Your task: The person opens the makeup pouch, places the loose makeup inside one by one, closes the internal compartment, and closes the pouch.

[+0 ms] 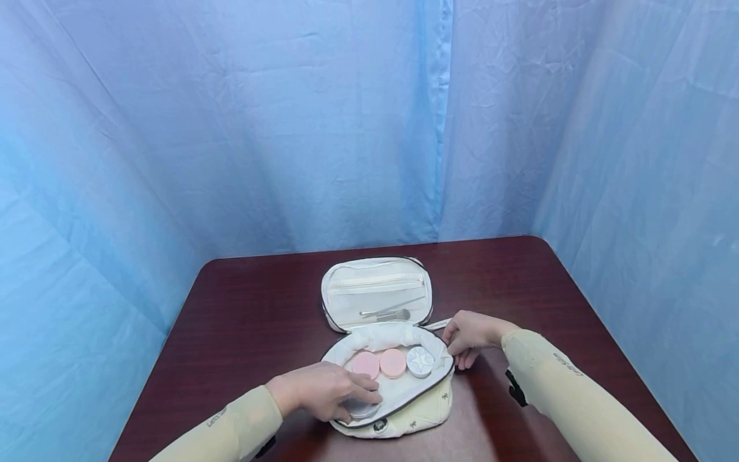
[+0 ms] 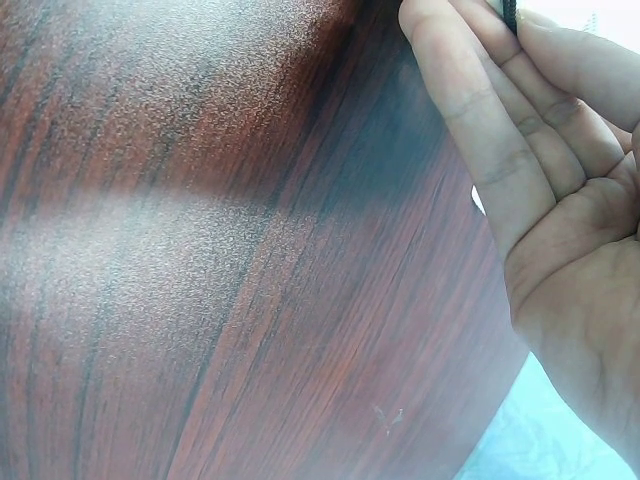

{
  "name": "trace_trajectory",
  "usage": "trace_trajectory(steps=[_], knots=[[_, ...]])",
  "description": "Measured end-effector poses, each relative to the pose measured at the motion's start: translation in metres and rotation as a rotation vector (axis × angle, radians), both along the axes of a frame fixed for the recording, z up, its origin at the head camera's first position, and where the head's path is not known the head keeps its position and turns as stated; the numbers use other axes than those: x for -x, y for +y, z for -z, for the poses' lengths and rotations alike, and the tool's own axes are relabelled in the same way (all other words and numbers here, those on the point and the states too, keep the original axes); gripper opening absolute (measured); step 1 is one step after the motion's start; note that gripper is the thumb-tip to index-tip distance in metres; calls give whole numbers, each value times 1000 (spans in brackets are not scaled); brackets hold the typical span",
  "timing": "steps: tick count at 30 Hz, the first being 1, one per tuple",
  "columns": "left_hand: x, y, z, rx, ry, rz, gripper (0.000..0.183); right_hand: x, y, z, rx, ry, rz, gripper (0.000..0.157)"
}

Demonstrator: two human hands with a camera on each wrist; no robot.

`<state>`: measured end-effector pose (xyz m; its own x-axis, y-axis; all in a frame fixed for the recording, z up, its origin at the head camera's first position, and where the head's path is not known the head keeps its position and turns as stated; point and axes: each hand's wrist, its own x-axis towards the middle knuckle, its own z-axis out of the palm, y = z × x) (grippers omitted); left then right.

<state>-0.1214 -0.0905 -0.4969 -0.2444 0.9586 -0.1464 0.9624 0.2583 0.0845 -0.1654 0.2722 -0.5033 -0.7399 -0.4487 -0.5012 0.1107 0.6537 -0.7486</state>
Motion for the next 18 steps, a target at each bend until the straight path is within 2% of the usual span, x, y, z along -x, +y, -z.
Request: trace_trajectory(steps=[7, 13, 18], knots=[[2, -1, 1, -26, 8, 21, 58, 0, 0, 0, -2, 1, 0, 9], [5, -1, 1, 10, -65, -28, 54, -1, 0, 0, -8, -3, 11, 10], [6, 0, 3, 28, -76, -39, 48, -1, 0, -1, -5, -6, 6, 9]])
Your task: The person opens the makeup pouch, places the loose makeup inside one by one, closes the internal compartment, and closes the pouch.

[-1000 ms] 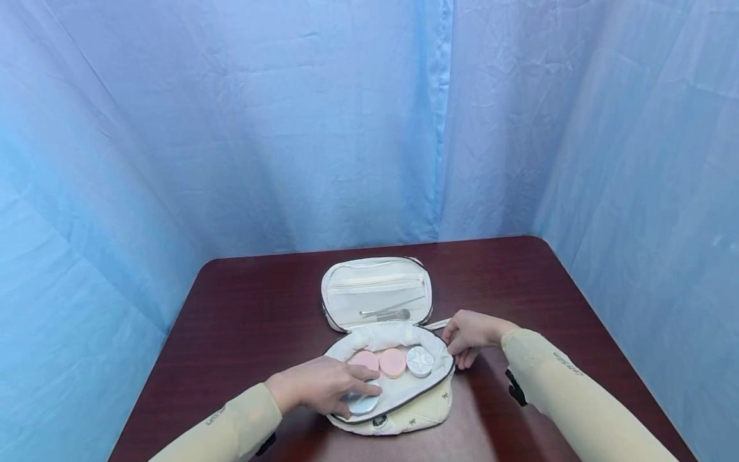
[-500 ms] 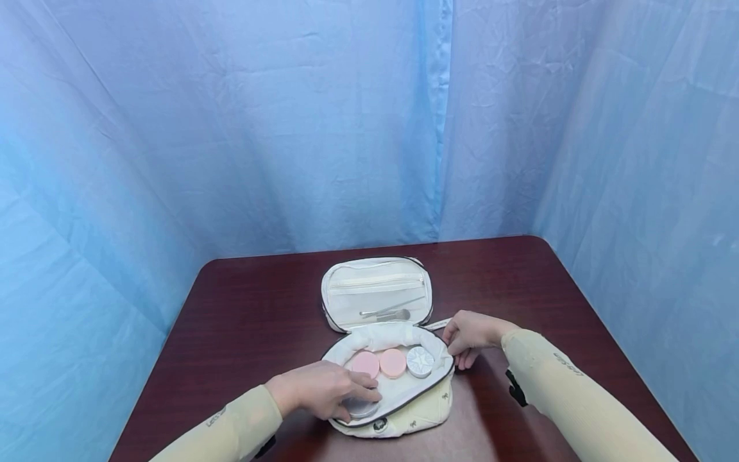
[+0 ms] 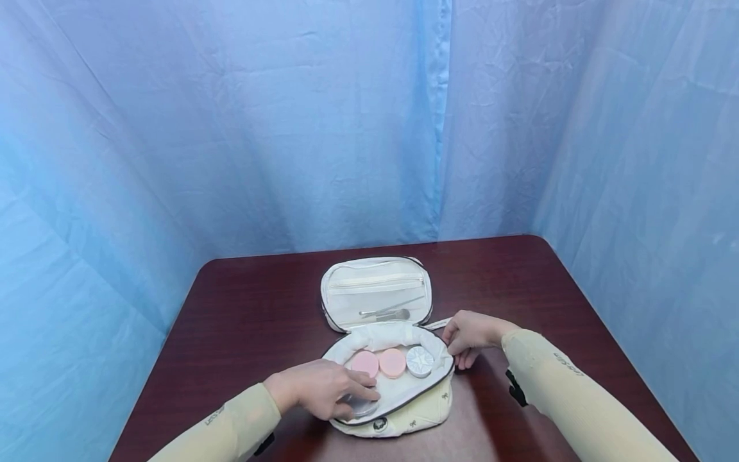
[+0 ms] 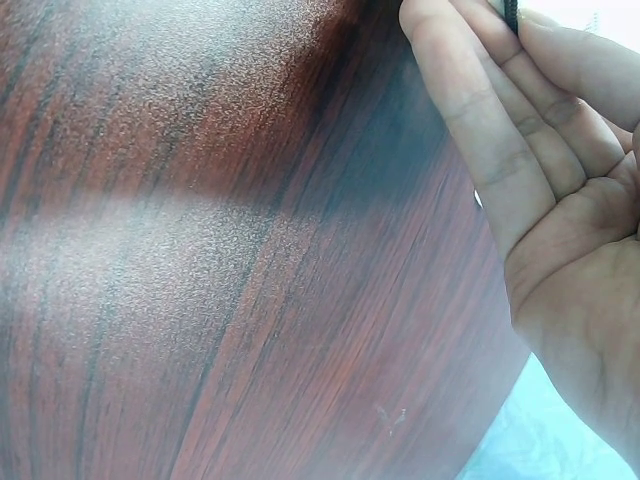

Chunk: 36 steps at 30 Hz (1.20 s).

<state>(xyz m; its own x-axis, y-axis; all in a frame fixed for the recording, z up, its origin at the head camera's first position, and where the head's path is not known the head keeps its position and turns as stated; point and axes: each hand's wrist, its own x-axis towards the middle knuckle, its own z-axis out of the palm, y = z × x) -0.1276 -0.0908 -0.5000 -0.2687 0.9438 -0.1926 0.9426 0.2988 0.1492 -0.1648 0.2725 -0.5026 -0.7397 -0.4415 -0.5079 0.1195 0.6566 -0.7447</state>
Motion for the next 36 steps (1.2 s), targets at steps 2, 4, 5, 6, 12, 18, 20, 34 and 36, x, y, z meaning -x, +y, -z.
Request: trace_trajectory(steps=[2, 4, 5, 6, 12, 18, 20, 34, 36], knots=[[0, 0, 0, -3, 3, 2, 48, 0, 0, 0, 1, -1, 2, 9], [0, 0, -1, -9, 8, 6, 47, 0, 1, 0, 5, -2, -2, 9], [0, 0, -1, -16, 14, 10, 47, 0, 1, 0, 6, -3, -2, 9], [0, 0, -1, -25, 21, 16, 46, 0, 1, 0, 9, -3, -2, 9], [0, -2, 2, -87, 105, 48, 45, 0, 1, 0, 10, -7, 0, 9], [0, -2, 8, -95, 246, 79, 38, 0, 0, 0, 6, -2, 4, 9], [0, -2, 10, -105, 298, 101, 31, 0, 0, 0, 4, -1, 5, 10], [5, -3, 16, -185, 401, 167, 26, 1, 1, 3, 6, -4, 7, 11], [5, -3, 16, -184, 402, 172, 26, 1, 2, 3, 9, -7, 6, 10]])
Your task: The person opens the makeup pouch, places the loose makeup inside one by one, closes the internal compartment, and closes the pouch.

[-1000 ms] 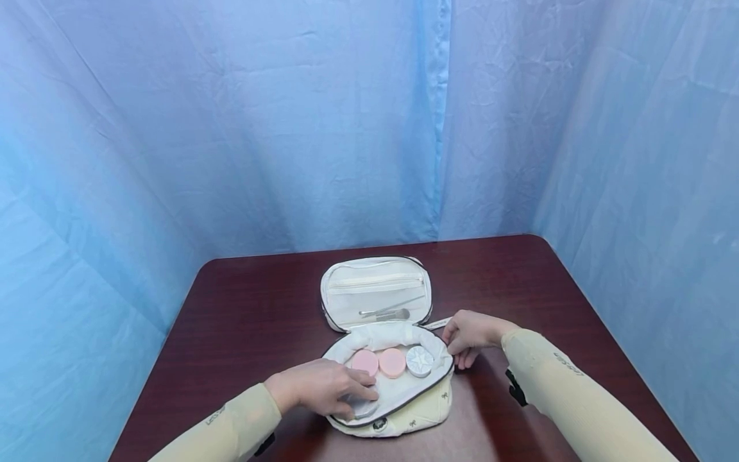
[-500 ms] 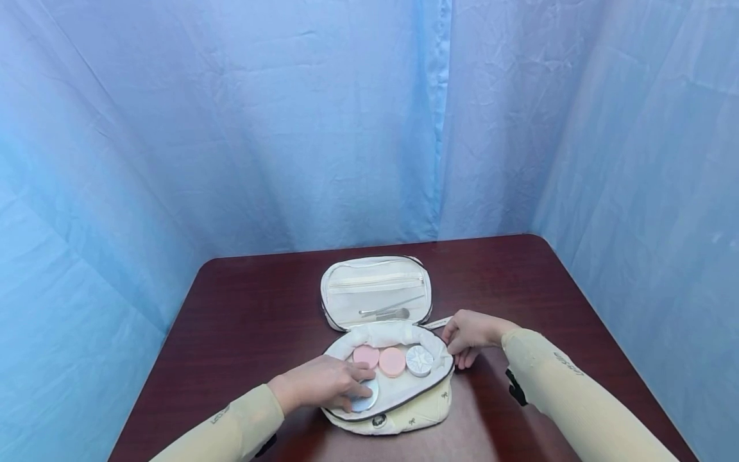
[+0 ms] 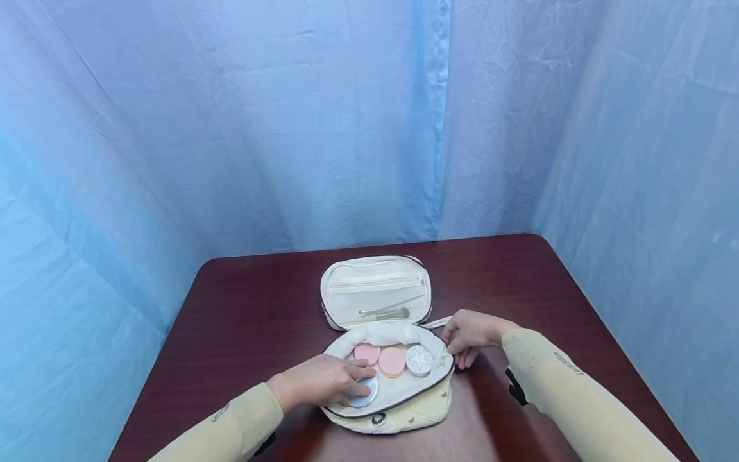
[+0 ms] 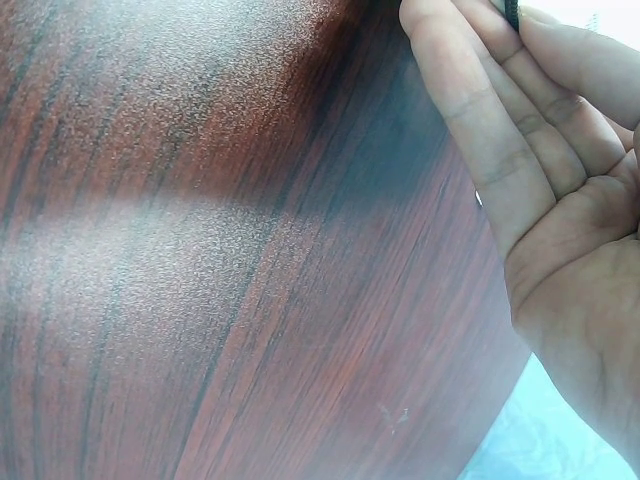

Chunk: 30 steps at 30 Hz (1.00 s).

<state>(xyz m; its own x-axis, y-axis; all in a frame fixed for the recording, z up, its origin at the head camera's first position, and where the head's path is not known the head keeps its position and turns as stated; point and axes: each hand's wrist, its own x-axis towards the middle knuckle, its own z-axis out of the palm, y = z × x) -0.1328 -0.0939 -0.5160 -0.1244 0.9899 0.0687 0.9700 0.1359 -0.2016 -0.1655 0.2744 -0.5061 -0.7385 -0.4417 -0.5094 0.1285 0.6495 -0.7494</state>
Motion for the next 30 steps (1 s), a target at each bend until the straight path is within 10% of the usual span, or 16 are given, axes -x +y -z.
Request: trace_trajectory(steps=[14, 30], knots=[[2, -3, -6, 40, -66, -17, 23, -1, 1, -1, 5, 2, 6, 11], [25, -30, -28, -53, -284, -308, 38, -1, 2, -6, 37, 7, 13, 12]])
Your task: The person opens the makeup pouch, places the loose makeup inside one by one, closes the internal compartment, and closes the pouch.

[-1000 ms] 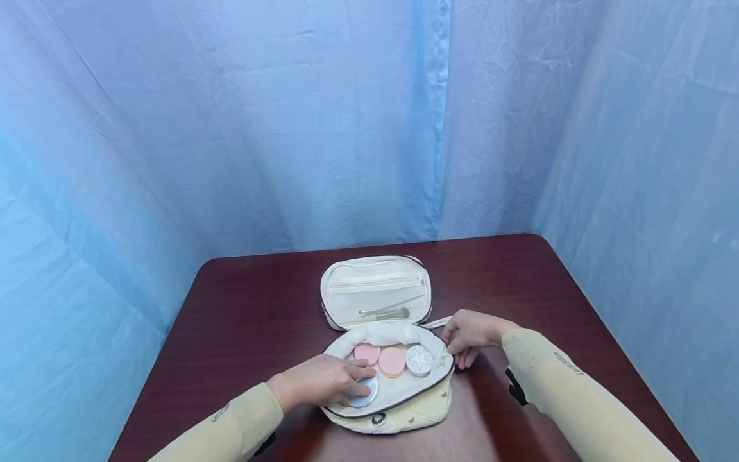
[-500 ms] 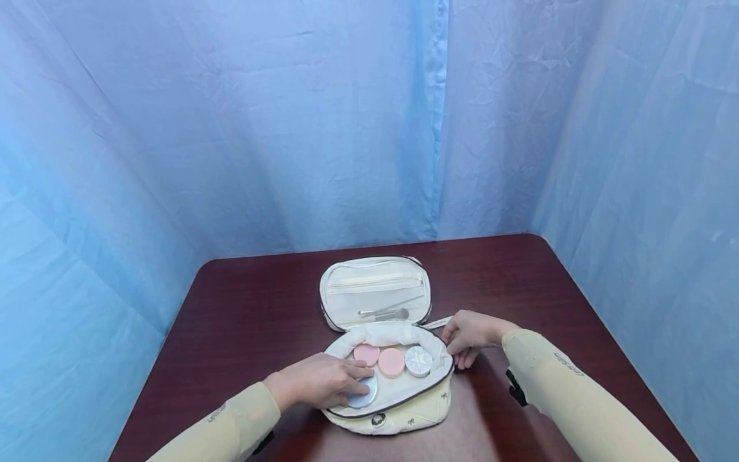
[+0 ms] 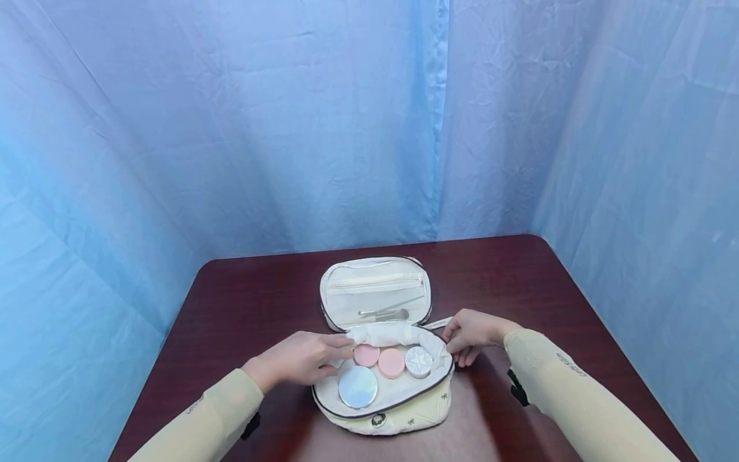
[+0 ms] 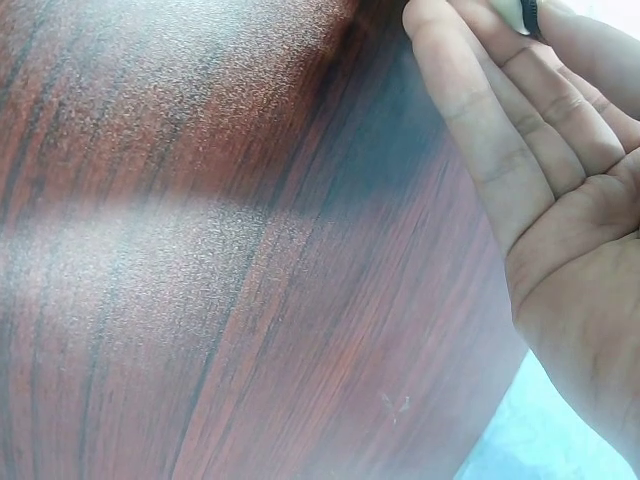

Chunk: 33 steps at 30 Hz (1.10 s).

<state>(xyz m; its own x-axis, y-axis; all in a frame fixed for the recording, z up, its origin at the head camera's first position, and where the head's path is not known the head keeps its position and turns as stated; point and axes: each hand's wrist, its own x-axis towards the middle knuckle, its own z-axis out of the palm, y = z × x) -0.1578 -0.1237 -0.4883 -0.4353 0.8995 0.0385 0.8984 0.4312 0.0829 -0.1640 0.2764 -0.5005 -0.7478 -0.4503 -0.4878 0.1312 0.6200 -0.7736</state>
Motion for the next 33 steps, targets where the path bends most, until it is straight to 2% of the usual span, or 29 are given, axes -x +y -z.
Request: trace_trajectory(steps=[6, 13, 19, 23, 26, 29, 33], knots=[[13, -15, -4, -76, -100, -163, 36, 3, 3, -2, -15, 13, 9, 14], [29, -28, 0, -85, -170, -366, 41, 12, 9, -10, -28, 129, 67, 27], [42, -29, 6, -182, -225, -568, 42, 26, 10, -15, -53, 243, 159, 38], [51, -26, 8, -245, -288, -706, 46, 36, 7, -15, -121, 328, 195, 45], [56, -23, 9, -312, -350, -780, 48, 42, 1, -17, -185, 367, 208, 49], [60, -18, 10, -405, -429, -831, 50, 46, -6, -18, -196, 364, 224, 54], [63, -12, 13, -513, -544, -886, 53, 53, -11, -18, -137, 302, 262, 60]])
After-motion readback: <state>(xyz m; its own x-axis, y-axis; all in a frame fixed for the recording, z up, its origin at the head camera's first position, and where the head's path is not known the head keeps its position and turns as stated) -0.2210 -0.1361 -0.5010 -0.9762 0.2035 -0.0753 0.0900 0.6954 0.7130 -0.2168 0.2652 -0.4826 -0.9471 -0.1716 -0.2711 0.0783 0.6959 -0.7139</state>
